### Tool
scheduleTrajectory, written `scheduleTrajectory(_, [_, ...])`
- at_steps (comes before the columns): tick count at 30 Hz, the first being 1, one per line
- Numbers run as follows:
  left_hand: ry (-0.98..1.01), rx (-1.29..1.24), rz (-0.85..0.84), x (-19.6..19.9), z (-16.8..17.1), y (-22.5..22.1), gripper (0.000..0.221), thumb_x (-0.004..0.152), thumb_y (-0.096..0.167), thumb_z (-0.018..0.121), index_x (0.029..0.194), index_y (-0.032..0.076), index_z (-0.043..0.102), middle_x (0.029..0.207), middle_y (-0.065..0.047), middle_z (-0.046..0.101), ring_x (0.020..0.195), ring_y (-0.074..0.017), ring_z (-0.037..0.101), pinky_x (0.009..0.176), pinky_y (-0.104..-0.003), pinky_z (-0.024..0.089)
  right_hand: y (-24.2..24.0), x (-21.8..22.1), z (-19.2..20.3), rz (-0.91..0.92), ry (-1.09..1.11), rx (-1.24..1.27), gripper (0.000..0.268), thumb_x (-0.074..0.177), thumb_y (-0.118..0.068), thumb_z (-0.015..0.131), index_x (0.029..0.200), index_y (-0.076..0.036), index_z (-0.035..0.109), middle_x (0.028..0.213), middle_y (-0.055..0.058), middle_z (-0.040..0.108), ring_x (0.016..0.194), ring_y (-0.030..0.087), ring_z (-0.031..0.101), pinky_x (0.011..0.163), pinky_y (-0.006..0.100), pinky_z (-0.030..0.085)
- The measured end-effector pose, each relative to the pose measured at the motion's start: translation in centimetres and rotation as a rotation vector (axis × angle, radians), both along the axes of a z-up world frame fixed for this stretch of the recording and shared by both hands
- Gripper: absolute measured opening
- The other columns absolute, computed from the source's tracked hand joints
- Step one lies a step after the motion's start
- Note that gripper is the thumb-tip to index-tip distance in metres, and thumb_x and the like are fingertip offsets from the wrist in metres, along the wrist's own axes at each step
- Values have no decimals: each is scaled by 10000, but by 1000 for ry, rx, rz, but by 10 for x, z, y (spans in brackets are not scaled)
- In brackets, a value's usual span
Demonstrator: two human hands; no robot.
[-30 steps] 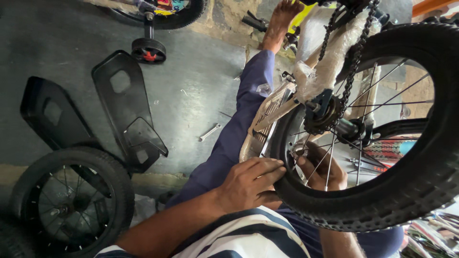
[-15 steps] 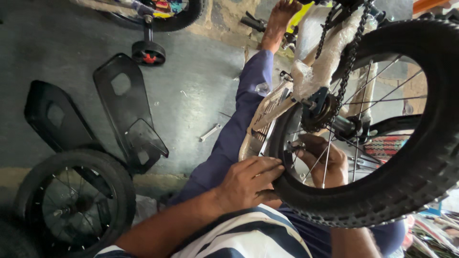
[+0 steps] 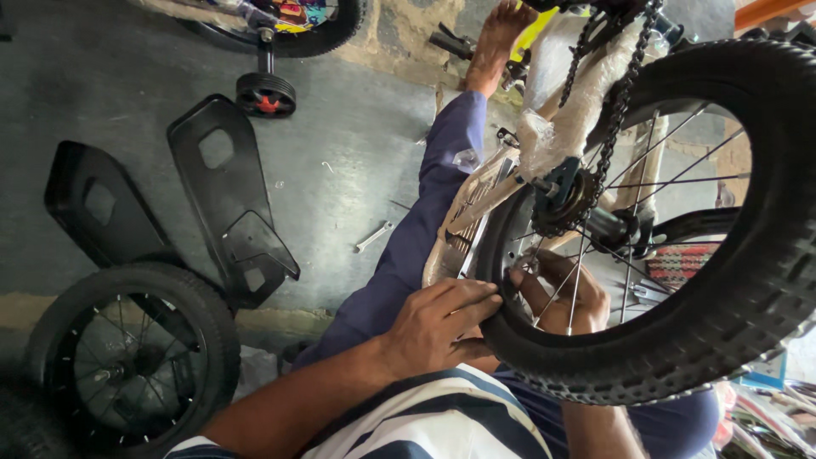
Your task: The person assembles a bicycle wheel and attaches components like a training wheel and chain by hand and using tools.
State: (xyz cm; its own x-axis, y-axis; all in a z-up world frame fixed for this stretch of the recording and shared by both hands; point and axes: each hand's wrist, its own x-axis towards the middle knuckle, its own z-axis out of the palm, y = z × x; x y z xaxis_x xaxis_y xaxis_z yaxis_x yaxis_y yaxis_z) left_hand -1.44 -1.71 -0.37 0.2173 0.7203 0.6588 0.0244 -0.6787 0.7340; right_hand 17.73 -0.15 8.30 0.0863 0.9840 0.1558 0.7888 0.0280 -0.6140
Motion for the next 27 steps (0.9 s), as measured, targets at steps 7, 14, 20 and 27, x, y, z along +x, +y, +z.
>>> scheduleTrajectory(7, [203,112,-22,-7,-6,35,729,715,210,842,1375,44,580,1378,-172,637,1238,-353,646,1037,-436,530,6,24,6,59,283,-150,327,839,-85,804,1123,51,717,959,126,789,888,141,732,811,267,575])
scheduleTrajectory(14, [170,128,-23,-7,-4,23,671,776,190,825,1380,2,602,1365,-188,644,1225,-331,651,1041,-415,547,-4,27,3,-204,393,-139,357,873,-120,783,1183,46,721,942,153,773,821,181,734,752,281,589])
scheduleTrajectory(20, [27,157,-18,-7,22,0,635,841,344,850,1302,-42,647,1188,-181,677,1026,-304,675,894,-390,570,-3,27,13,-225,284,-180,351,943,-133,716,1255,27,691,1022,148,780,911,178,763,809,274,582])
scheduleTrajectory(27, [-20,120,-33,-7,39,-4,655,821,372,875,1285,-33,651,1136,-148,683,978,-268,671,862,-358,566,11,16,-3,-170,507,-168,349,907,-132,753,1188,64,686,1016,127,762,900,172,743,786,297,620])
